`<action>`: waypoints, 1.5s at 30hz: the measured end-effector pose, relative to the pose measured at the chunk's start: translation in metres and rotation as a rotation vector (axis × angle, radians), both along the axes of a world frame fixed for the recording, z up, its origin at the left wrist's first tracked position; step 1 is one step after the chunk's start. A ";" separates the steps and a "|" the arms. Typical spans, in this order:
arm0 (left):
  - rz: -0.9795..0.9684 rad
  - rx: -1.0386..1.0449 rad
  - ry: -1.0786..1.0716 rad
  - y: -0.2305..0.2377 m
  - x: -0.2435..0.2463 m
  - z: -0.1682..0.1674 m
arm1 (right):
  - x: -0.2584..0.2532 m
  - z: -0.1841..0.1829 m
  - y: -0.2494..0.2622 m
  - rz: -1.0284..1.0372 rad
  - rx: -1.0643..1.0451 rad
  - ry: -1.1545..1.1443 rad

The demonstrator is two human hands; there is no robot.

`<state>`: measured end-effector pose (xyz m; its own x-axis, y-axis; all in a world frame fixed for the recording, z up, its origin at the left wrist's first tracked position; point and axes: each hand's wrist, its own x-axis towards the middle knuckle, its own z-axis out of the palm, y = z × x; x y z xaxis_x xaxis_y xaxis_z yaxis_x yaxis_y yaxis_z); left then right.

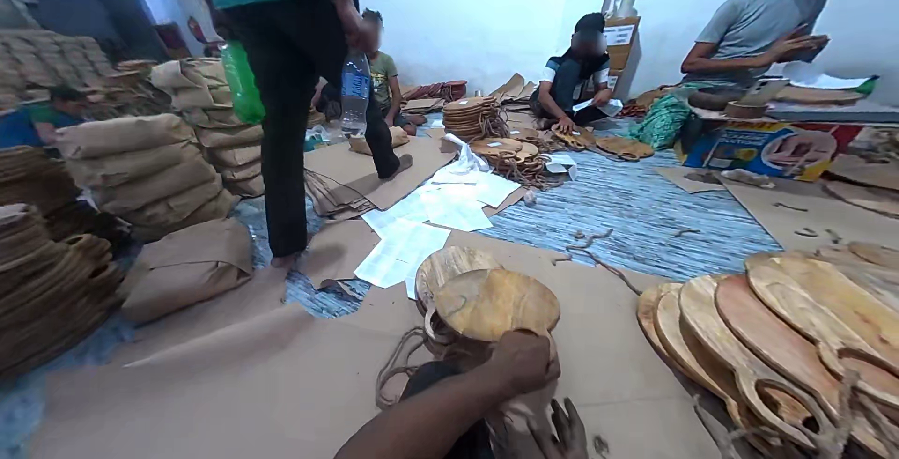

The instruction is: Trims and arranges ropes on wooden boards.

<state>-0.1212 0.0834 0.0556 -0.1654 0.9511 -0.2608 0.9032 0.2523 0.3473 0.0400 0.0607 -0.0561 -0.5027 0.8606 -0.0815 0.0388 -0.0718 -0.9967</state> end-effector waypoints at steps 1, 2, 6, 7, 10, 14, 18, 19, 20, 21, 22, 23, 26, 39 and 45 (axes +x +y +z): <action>-0.013 -0.020 -0.019 -0.002 0.009 -0.003 | -0.020 0.010 -0.006 0.016 -0.025 0.004; -0.027 -0.030 -0.023 -0.002 0.016 -0.005 | -0.035 0.022 -0.013 0.017 -0.083 -0.004; 0.012 -0.017 -0.022 0.005 0.015 -0.001 | -0.065 0.056 -0.032 -0.006 -0.234 -0.099; 0.041 -0.024 -0.033 0.005 0.014 0.001 | -0.069 0.056 -0.036 -0.126 -0.200 -0.092; 0.075 -0.054 -0.053 0.008 0.013 0.003 | -0.077 0.023 -0.012 -0.455 0.003 -0.054; 0.039 -0.073 -0.096 0.006 0.014 0.000 | -0.065 0.036 0.004 -0.208 -0.119 -0.047; 0.034 -0.097 -0.096 0.010 0.011 0.000 | -0.072 0.002 0.009 -0.186 -0.164 0.160; 0.040 -0.099 -0.095 0.011 0.009 -0.001 | -0.075 -0.002 0.008 -0.198 -0.206 0.182; 0.047 -0.099 -0.100 0.012 0.009 -0.002 | -0.077 -0.001 0.004 -0.204 -0.262 0.183; 0.053 -0.102 -0.107 0.013 0.008 -0.003 | -0.077 0.005 -0.002 -0.196 -0.321 0.172; 0.058 -0.102 -0.117 0.012 0.008 -0.004 | -0.078 0.014 -0.009 -0.188 -0.377 0.151; 0.064 -0.099 -0.122 0.012 0.009 -0.005 | -0.078 0.019 -0.014 -0.170 -0.408 0.120; 0.079 -0.100 -0.124 0.010 0.012 -0.002 | -0.080 0.023 -0.018 -0.033 -0.344 -0.038; 0.384 0.001 -0.090 0.028 -0.031 -0.008 | 0.022 0.005 0.011 -0.070 0.008 -0.147; 0.381 -0.175 -0.042 0.036 -0.038 -0.035 | 0.135 0.024 0.022 0.072 0.144 -0.452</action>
